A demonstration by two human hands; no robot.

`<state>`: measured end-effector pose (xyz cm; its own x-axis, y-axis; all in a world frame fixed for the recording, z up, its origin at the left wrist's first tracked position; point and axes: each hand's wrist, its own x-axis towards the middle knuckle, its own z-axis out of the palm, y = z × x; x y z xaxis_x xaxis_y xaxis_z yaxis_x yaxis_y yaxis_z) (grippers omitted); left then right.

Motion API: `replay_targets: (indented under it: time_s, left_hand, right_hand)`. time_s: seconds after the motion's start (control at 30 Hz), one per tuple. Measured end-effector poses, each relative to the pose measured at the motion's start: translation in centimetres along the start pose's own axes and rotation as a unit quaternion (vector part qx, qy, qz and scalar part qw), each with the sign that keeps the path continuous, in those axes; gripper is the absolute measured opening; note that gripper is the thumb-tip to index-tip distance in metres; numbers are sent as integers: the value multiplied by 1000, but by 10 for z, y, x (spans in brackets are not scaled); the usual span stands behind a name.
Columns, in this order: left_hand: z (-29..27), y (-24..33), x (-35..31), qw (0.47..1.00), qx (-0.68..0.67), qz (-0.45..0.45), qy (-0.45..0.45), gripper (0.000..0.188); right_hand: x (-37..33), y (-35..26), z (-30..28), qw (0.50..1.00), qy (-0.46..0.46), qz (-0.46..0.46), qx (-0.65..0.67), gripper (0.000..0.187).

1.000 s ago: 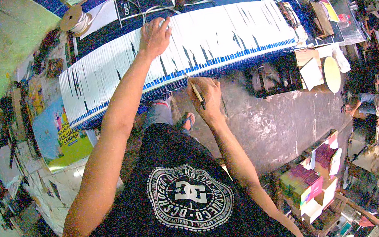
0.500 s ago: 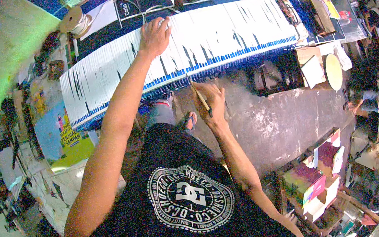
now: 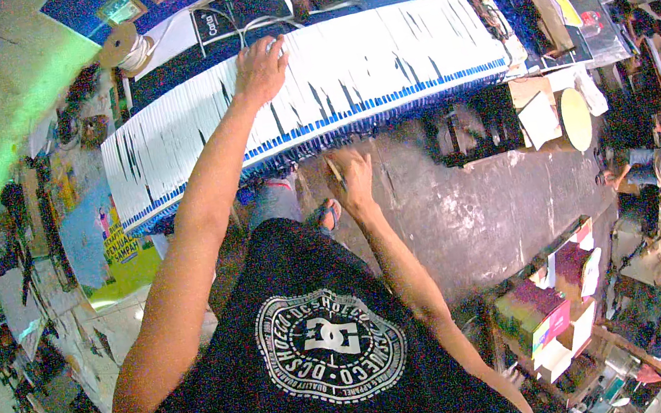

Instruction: The person presses a wooden stick along the edges of stacked paper strips on a table, handles a paper sheet by hand, and scores along the paper strips with the wooden stick.

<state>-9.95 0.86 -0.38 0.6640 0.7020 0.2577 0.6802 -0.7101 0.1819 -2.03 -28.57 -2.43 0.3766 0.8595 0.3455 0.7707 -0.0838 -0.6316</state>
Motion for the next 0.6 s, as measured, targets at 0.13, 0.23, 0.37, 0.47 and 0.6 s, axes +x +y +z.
replay_targets:
  time_s: [0.13,0.23,0.37,0.47,0.6]
  left_hand:
    - [3,-7,-5,1000,-15,5,-15,51]
    - [5,-18,-3,995,-85,8,49,53]
    - [5,-22,-8,997,-43,24,55,51]
    - [-4,-24,-8,999,-34,8,29,51]
    - [-1,-11,-9,999,-30,15,23,49]
  right_hand:
    - [-28,-21,-28,1000,-18,23,4,11]
    - [-44,-28,-56,997,-45,54,-39,13]
    - [-24,-53,-88,999,34,32,-19,15]
    - [11,-75,-90,994,82,75,-4,18]
    - [56,-63,-56,991,117,14,60,17]
